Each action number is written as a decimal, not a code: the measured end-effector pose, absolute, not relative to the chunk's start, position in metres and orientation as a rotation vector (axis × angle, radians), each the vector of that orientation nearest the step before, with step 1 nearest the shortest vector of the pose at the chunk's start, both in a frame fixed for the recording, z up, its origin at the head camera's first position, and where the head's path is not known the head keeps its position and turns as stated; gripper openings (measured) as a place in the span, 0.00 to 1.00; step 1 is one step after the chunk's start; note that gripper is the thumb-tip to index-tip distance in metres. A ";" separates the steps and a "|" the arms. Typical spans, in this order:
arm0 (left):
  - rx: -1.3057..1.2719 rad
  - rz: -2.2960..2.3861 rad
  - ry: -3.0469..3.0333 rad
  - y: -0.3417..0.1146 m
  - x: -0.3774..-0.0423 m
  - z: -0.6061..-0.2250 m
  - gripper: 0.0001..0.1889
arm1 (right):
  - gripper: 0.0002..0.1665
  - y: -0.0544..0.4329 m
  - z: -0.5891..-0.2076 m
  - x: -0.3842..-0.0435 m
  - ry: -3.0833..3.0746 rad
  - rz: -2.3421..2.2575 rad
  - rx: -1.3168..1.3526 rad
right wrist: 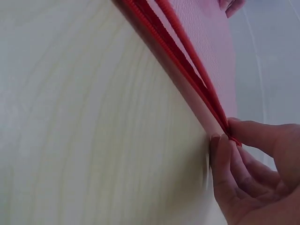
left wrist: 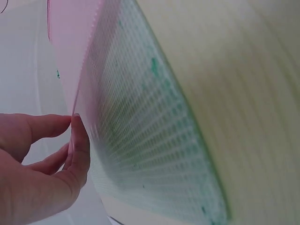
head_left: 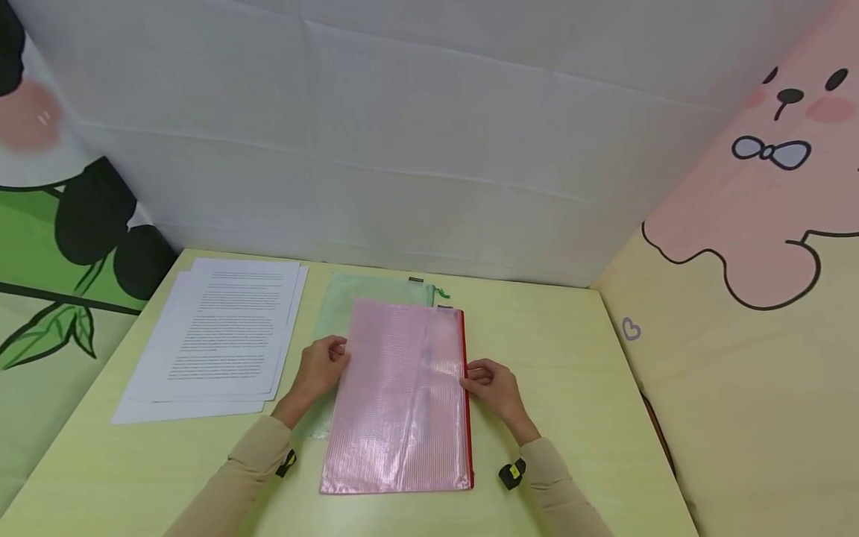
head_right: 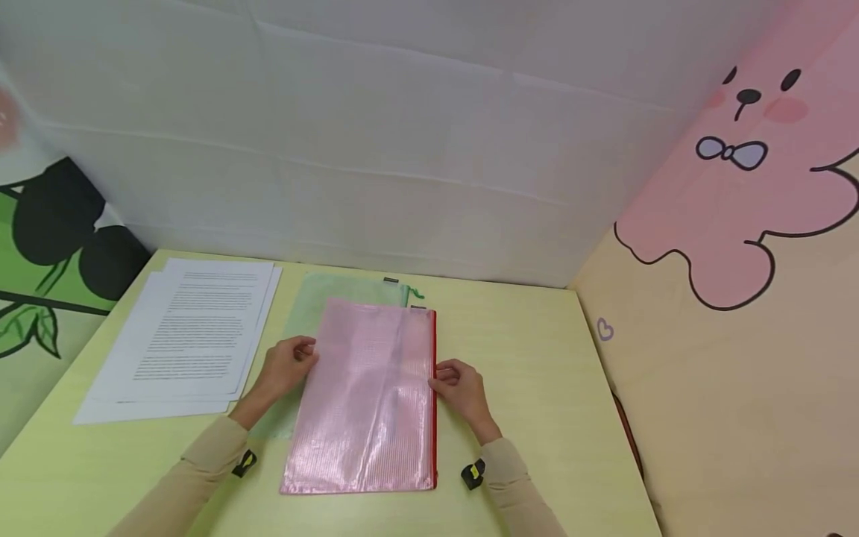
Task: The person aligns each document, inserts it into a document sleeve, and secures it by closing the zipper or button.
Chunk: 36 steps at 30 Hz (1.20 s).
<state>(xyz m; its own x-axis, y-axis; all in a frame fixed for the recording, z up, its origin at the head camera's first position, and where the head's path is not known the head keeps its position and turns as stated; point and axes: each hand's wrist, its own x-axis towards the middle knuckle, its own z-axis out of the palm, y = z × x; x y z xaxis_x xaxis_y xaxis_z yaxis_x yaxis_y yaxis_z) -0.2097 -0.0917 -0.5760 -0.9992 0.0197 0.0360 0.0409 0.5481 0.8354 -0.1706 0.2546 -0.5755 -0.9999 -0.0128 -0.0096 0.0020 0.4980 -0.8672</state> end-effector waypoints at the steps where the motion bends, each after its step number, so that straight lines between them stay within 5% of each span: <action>1: -0.055 -1.485 -2.752 -0.092 -0.209 -0.576 0.15 | 0.14 0.254 -0.575 -0.171 2.719 -1.553 -0.011; 36: 0.065 -1.429 -2.736 -0.135 -0.212 -0.553 0.13 | 0.15 0.199 -0.540 -0.195 2.568 -1.650 -0.149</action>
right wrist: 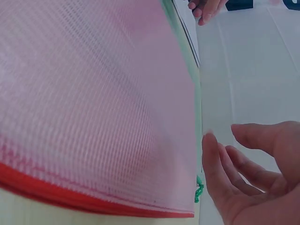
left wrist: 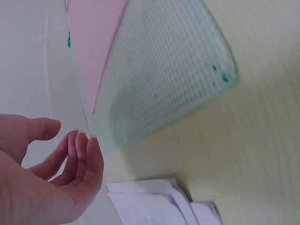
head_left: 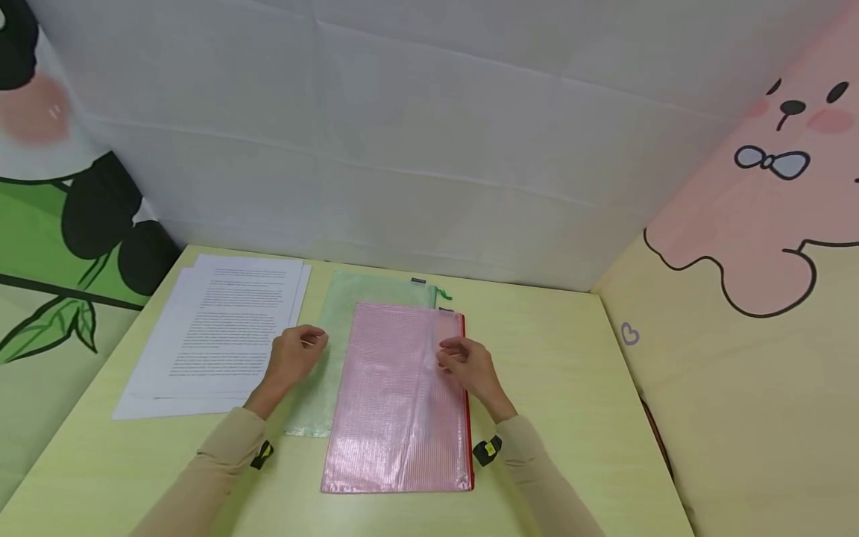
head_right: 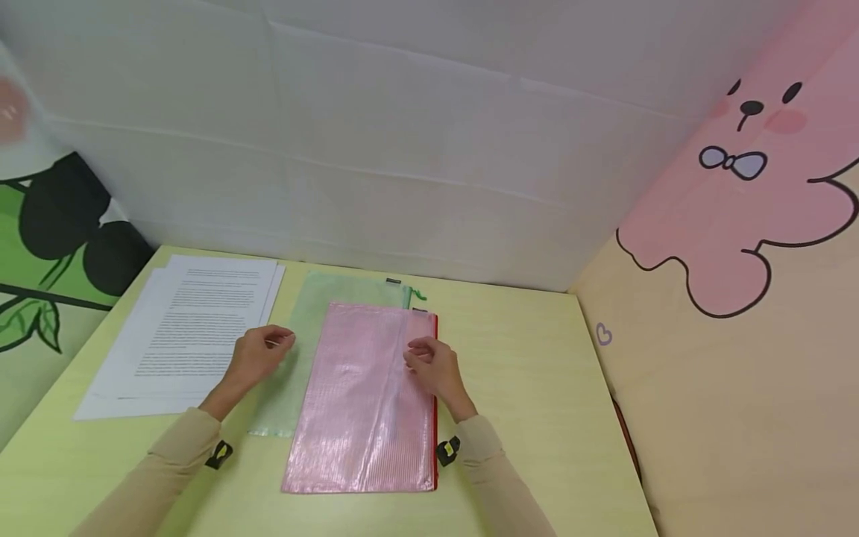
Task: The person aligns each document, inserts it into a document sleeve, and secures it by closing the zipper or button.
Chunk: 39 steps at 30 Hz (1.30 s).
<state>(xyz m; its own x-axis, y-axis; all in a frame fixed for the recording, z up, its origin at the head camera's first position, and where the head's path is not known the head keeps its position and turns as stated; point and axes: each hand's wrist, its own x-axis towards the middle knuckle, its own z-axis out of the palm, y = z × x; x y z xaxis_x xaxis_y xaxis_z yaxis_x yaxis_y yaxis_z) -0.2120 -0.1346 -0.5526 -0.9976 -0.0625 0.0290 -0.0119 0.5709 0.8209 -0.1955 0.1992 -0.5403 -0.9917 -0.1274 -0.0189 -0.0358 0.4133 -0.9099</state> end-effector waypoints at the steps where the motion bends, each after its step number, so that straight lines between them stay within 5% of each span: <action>1: 0.070 -1.423 -2.736 -0.137 -0.212 -0.552 0.13 | 0.15 0.197 -0.539 -0.196 2.561 -1.656 -0.144; 39: 0.252 -1.235 -2.705 -0.213 -0.204 -0.560 0.15 | 0.22 0.111 -0.545 -0.223 2.350 -1.742 -0.247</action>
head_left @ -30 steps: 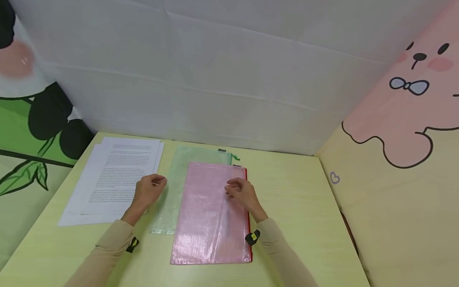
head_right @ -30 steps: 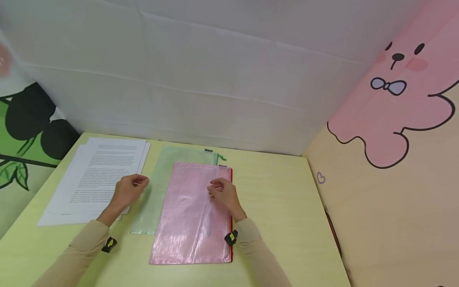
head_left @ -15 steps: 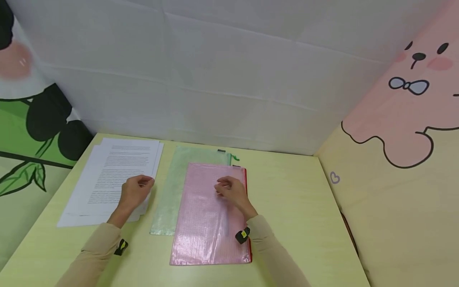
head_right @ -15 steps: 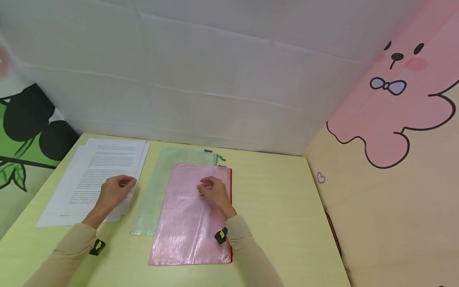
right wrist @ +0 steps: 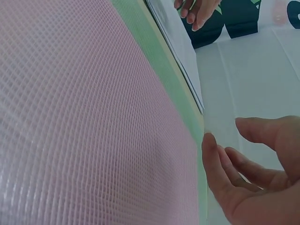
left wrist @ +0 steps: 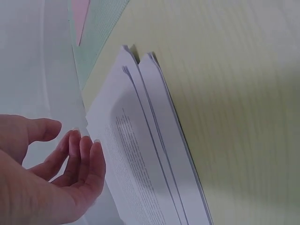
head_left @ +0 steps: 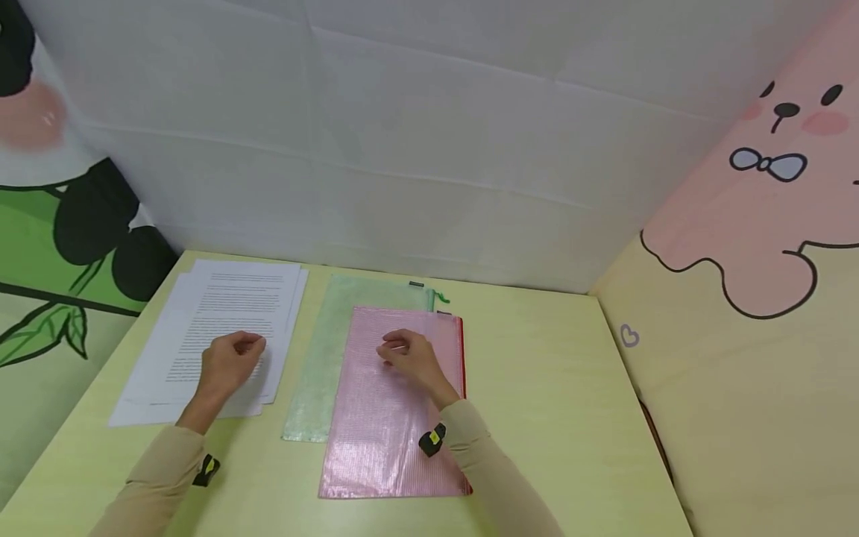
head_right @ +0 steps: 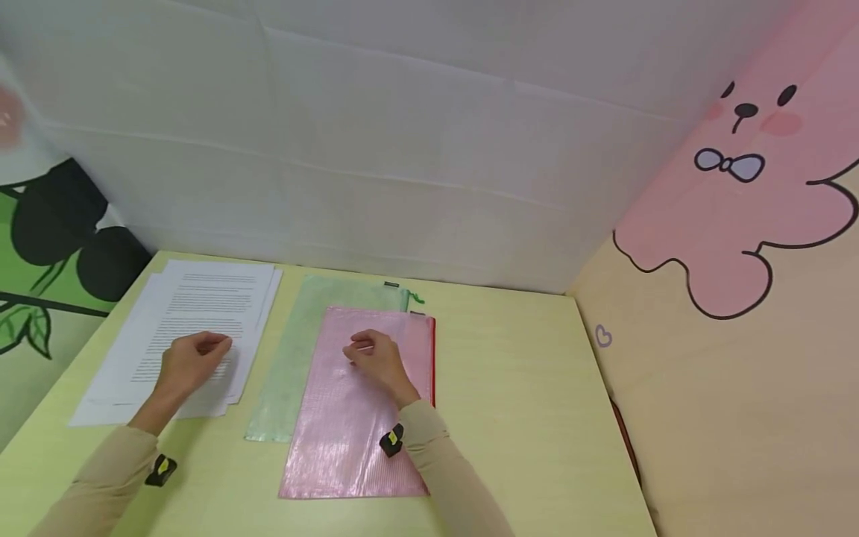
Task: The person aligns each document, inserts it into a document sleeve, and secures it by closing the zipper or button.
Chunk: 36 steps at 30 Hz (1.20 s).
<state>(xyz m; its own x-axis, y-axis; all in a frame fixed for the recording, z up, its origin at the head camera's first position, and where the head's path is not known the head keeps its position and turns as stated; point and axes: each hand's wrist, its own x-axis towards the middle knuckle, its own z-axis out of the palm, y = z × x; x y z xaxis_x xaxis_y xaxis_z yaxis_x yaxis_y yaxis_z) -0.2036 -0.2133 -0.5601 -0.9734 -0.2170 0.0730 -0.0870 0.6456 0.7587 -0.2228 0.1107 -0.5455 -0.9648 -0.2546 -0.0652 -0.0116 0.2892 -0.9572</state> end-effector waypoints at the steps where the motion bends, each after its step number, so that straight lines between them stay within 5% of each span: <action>1: 0.251 -1.229 -2.709 -0.215 -0.203 -0.561 0.16 | 0.22 0.109 -0.546 -0.223 2.350 -1.738 -0.248; 36: 0.376 -1.119 -2.743 -0.267 -0.189 -0.568 0.20 | 0.20 0.036 -0.558 -0.223 2.289 -1.731 -0.306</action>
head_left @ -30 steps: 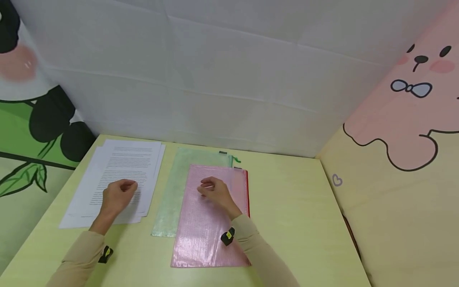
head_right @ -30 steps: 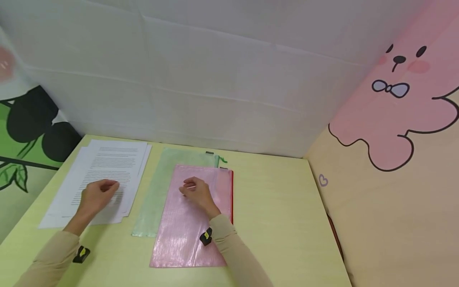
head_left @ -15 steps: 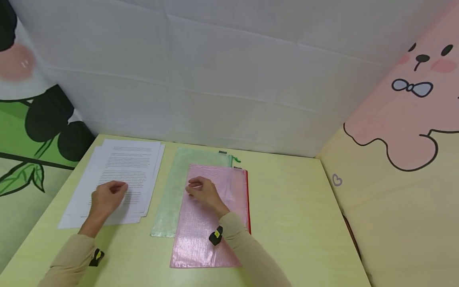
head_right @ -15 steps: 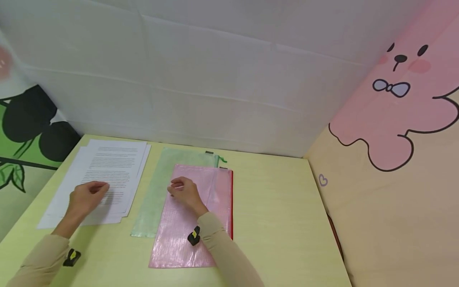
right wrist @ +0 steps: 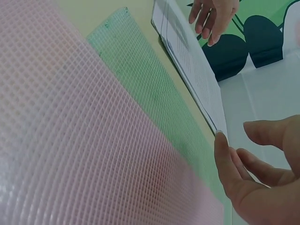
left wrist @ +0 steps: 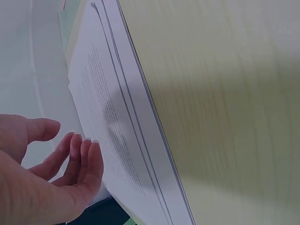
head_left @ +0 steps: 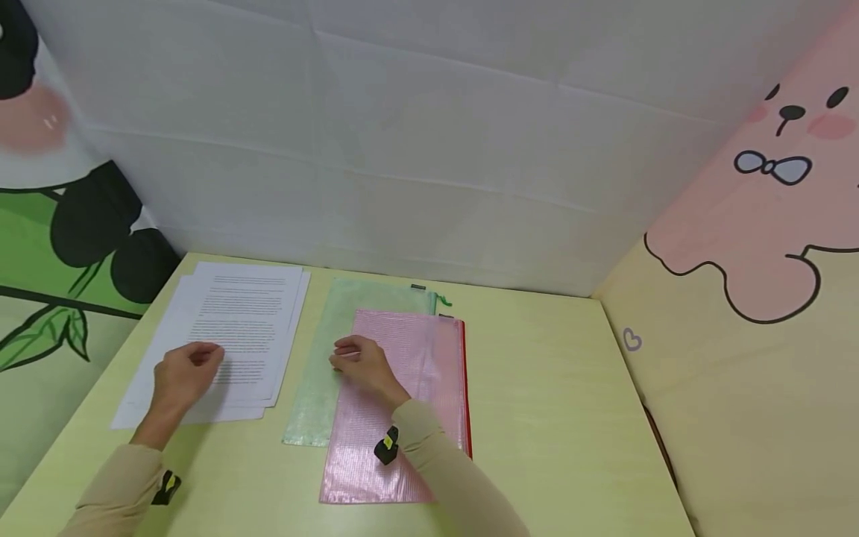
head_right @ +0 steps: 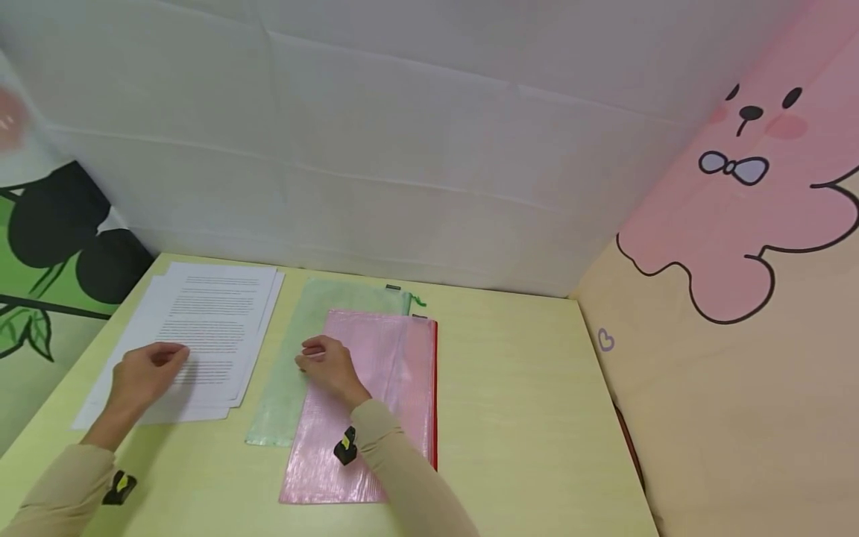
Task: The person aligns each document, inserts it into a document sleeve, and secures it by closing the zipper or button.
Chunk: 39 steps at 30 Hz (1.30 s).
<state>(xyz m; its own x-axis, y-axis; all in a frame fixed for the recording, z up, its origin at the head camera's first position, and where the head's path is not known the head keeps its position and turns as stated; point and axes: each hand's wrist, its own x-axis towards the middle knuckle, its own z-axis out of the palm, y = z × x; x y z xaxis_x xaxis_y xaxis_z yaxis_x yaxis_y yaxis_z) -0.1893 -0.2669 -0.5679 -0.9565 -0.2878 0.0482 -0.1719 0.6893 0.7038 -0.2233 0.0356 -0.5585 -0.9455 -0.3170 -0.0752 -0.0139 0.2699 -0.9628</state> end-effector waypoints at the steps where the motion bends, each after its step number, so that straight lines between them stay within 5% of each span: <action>1: 0.377 -1.109 -2.742 -0.269 -0.189 -0.568 0.20 | 0.20 0.033 -0.558 -0.223 2.287 -1.727 -0.311; 39: 0.592 -1.071 -2.801 -0.326 -0.173 -0.576 0.25 | 0.30 -0.036 -0.559 -0.206 2.192 -1.564 -0.230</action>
